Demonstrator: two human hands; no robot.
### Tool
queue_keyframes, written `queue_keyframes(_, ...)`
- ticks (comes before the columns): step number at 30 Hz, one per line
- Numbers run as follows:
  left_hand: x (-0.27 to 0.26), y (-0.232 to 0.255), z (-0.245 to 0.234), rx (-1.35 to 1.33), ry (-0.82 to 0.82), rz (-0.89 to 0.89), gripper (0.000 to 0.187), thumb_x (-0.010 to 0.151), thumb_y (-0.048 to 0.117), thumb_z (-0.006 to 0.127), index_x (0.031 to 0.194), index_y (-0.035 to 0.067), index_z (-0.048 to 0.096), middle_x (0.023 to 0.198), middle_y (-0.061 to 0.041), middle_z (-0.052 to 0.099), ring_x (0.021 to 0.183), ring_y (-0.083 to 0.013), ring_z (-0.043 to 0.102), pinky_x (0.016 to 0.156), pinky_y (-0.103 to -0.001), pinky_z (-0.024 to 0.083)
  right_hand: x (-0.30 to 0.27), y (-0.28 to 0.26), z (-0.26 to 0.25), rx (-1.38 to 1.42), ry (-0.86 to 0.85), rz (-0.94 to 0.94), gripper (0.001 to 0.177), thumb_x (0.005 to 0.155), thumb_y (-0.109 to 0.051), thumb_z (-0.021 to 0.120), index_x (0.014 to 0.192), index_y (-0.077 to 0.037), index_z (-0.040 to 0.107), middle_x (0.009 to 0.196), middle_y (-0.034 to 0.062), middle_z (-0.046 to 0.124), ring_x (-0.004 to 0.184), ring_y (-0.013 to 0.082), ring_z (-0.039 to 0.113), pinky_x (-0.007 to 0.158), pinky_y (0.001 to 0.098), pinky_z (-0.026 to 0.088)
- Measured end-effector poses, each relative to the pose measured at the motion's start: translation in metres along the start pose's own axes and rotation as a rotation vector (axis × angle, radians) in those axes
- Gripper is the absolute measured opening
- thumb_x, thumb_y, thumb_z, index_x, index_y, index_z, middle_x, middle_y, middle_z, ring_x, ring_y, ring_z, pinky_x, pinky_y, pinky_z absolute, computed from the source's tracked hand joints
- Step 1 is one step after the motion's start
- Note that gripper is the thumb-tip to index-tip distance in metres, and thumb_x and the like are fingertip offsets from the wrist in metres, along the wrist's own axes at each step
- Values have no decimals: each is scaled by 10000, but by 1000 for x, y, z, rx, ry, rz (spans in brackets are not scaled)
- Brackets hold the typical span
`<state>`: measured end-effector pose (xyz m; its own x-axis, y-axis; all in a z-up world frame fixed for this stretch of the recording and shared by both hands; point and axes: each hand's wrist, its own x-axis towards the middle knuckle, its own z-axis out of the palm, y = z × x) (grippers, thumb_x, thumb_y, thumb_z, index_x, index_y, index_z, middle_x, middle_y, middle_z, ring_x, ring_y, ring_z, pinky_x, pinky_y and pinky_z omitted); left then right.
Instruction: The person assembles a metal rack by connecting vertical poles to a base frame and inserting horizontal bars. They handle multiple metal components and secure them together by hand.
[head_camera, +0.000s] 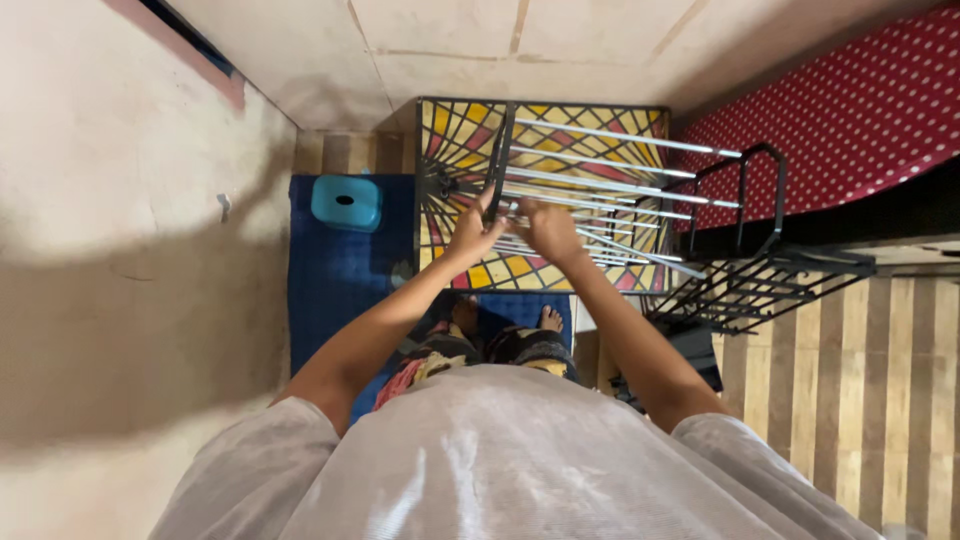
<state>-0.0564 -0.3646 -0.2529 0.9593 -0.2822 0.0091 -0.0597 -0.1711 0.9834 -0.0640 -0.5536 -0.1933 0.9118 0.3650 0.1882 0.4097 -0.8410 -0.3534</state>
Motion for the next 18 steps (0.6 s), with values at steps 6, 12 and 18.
queue_keyframes(6,14,10,-30,-433,-167,-103,934,809,45,522,1655,178,150,1270,-109,573,879,-150,538,751,-312,524,24,-12,-38,194,215,81,222,990,-29,597,1202,-17,666,1154,208,614,928,413,632,735,494,503)
queue_keyframes(12,63,5,-26,-479,-77,-443,456,1054,205,436,1488,68,454,936,-70,648,677,-123,564,574,-265,449,60,-14,-26,-45,183,-14,168,923,-184,718,1039,-63,701,940,91,690,903,304,589,819,436,461)
queue_keyframes(18,84,4,-14,-755,-52,-527,233,1051,280,514,1090,90,643,812,-34,618,603,-133,565,517,-280,480,67,1,-9,-130,204,-105,108,845,-158,732,903,-82,680,783,71,677,835,320,609,767,446,468)
